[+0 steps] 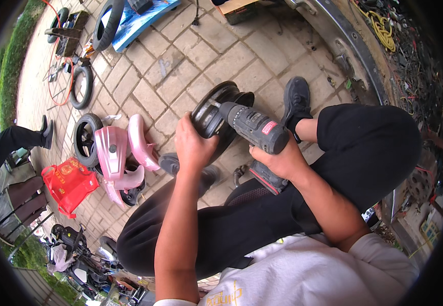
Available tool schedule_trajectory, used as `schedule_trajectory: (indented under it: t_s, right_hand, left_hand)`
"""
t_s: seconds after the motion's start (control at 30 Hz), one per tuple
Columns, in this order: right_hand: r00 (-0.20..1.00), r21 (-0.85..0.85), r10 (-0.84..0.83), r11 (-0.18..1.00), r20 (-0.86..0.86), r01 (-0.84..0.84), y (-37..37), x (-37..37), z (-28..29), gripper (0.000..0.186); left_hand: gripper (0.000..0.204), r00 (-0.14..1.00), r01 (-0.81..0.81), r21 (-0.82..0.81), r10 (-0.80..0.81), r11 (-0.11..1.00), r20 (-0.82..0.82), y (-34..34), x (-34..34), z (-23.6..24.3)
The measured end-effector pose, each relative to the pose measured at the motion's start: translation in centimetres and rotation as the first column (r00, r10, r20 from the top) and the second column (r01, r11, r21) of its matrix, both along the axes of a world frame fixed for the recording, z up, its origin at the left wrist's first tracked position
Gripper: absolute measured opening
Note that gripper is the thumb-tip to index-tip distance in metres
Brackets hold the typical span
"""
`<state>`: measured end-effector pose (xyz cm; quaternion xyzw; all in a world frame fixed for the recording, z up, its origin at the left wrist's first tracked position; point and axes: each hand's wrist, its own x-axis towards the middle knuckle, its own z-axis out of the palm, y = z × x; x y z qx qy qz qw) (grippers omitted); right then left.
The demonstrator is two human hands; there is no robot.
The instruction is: The person uses a cordless drill to make holes in a black wheel rim while seated. They hold the rim steady with one hand and operate the drill with the other, rotating the rim to access different positions.
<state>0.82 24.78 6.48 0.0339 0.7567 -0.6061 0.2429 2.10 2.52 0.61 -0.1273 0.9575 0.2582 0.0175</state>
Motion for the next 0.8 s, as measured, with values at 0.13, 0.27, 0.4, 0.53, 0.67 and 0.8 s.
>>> schedule_trajectory:
  t_s: [0.13,0.27,0.4,0.53,0.67,0.8]
  right_hand:
    - [1.000,-0.026,-0.022,0.999,0.005,0.022,0.0,-0.4,0.2,0.020]
    - [1.000,-0.009,-0.007,1.000,0.029,0.007,0.1,-0.3,0.4,0.018]
    - [1.000,-0.016,0.018,1.000,0.004,-0.018,0.3,-0.3,0.3,0.018]
    - [1.000,-0.012,0.003,1.000,0.018,-0.002,0.4,0.0,0.0,0.020]
    - [1.000,0.013,0.007,1.000,-0.015,-0.007,-0.3,0.7,-0.4,0.029]
    - [0.997,-0.050,-0.031,0.998,0.066,0.034,-0.5,0.4,-0.7,0.034]
  left_hand:
    - [0.077,1.000,-0.009,0.003,0.009,1.000,0.003,-0.1,0.1,0.0]
    - [0.077,1.000,-0.006,0.009,0.006,1.000,0.012,-0.1,0.0,0.1]
    - [0.076,1.000,-0.006,0.006,0.006,1.000,0.002,-0.1,0.1,0.2]
    - [0.076,0.999,-0.025,0.019,0.024,1.000,0.025,-0.5,-0.2,0.1]
    - [0.076,0.997,-0.045,0.032,0.042,0.998,0.069,-0.8,-0.4,0.1]
    - [0.075,0.996,-0.049,0.037,0.046,0.998,0.072,-0.6,-0.3,0.2]
